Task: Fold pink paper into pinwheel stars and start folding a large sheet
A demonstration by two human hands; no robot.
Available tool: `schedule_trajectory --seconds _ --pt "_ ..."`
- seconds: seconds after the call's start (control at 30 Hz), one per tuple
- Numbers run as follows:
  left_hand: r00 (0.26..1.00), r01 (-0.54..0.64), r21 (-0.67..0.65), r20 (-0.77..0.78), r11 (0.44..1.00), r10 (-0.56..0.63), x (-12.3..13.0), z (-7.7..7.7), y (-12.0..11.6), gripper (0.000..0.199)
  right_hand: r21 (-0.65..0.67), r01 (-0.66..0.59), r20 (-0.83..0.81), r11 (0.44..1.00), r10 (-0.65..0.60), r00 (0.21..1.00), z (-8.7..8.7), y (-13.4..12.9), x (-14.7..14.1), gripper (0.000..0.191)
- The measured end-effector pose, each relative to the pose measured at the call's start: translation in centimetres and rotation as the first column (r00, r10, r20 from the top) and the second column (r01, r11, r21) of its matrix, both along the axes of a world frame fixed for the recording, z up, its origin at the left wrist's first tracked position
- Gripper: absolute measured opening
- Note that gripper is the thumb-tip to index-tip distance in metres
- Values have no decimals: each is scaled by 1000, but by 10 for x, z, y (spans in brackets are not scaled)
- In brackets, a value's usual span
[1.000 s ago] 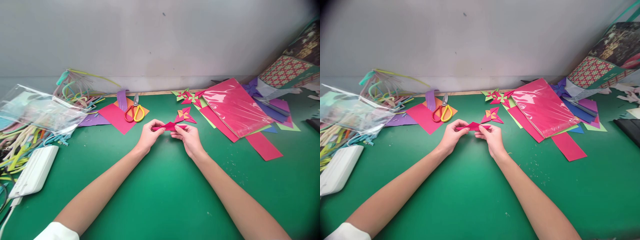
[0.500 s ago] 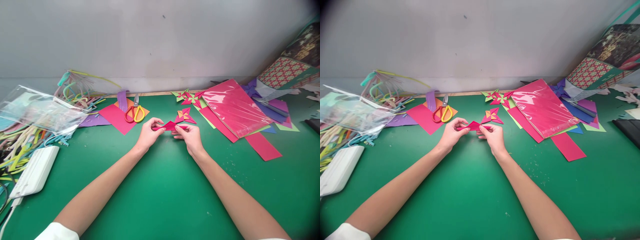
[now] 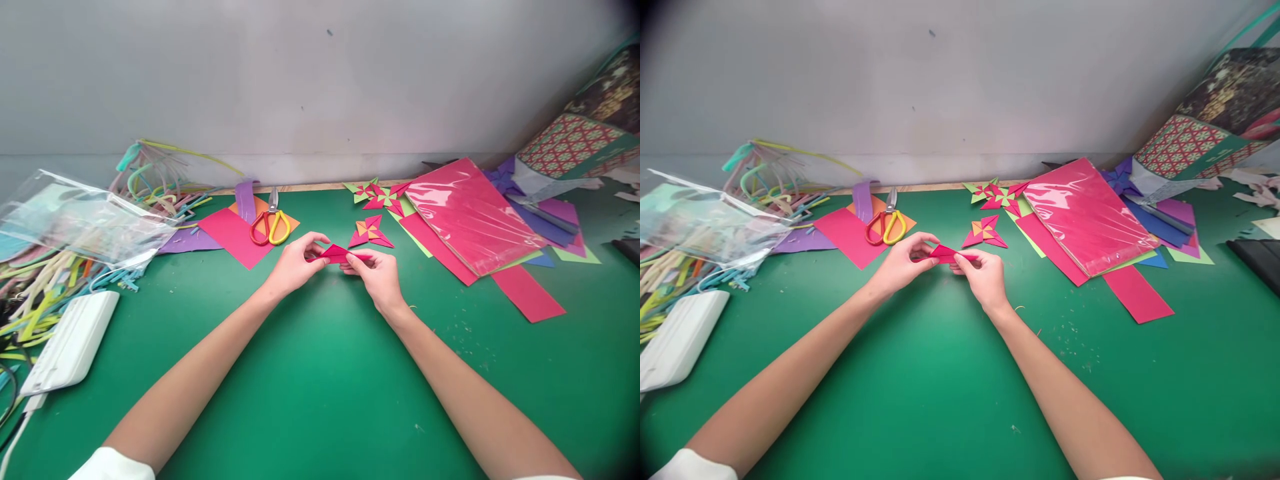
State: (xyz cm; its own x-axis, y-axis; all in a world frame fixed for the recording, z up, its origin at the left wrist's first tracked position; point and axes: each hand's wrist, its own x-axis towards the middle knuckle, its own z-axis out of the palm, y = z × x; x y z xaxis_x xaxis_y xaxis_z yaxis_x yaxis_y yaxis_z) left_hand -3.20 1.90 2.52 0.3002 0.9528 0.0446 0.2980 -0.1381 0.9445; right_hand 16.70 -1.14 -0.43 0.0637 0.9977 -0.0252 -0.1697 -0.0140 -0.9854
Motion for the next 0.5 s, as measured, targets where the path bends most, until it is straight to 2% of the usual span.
schedule_trajectory --seconds 0.23,0.5 --pt "997 -5 90 -72 996 12 4 5 -5 35 13 -22 57 1000 21 998 -1 -2 -2 31" --pt "997 3 72 -72 997 2 5 3 -6 30 -21 -11 39 1000 11 999 3 -3 -2 36"
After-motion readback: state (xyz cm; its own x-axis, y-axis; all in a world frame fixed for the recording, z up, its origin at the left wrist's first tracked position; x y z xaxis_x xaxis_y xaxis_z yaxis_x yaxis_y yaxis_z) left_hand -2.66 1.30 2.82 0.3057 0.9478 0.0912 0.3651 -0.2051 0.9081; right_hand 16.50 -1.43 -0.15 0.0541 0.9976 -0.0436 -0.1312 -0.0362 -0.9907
